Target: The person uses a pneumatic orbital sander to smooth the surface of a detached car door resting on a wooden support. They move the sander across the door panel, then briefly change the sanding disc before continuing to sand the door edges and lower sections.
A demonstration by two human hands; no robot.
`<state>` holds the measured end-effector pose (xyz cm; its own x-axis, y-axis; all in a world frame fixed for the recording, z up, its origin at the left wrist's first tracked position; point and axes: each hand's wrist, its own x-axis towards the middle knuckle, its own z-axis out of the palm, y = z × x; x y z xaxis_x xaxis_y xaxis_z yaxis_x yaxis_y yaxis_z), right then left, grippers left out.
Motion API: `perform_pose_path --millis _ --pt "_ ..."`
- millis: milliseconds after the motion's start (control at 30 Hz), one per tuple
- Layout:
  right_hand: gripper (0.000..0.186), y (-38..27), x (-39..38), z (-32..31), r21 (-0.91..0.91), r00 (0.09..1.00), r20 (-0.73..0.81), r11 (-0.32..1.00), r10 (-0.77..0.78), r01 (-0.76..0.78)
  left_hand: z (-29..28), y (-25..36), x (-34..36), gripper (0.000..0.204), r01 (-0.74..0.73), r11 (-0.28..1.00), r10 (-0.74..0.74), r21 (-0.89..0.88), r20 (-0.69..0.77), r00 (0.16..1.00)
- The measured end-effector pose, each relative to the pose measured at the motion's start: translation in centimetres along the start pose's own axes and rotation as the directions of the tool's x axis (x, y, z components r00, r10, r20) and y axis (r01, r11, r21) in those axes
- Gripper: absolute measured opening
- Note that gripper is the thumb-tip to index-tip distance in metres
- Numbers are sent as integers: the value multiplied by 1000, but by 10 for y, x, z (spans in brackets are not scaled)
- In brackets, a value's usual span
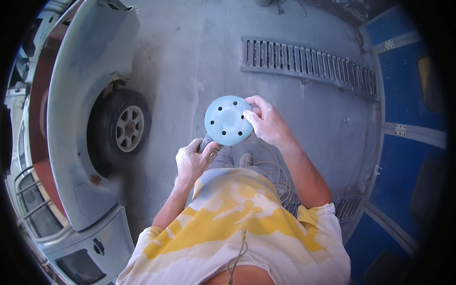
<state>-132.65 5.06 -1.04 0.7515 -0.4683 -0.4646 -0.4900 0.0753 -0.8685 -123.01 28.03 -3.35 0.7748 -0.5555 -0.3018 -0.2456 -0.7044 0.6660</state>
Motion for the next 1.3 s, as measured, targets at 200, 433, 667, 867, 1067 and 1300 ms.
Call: perform_pose_path --millis 200,433,667,867,1067,1300 --pt "31 -43 78 5 0 1000 -1 1000 30 -30 -41 3 88 56 -35 999 36 -26 43 998" --pt "32 -88 167 8 12 998 54 1000 -24 23 -79 21 162 54 26 1000 -27 16 8 1000" --pt "25 -123 263 8 -201 987 106 969 -121 141 -91 34 240 58 148 989 -148 -8 -70 987" --pt "19 -159 388 -15 477 973 122 871 -198 117 -104 60 349 60 296 951 -308 -93 -155 939" --pt "27 -213 460 -26 488 939 326 870 -111 -66 -124 95 430 57 352 920 -388 -172 -286 876" --pt "34 -283 520 -9 400 888 459 899 -27 -180 -145 110 507 43 338 902 -425 -267 -421 801"
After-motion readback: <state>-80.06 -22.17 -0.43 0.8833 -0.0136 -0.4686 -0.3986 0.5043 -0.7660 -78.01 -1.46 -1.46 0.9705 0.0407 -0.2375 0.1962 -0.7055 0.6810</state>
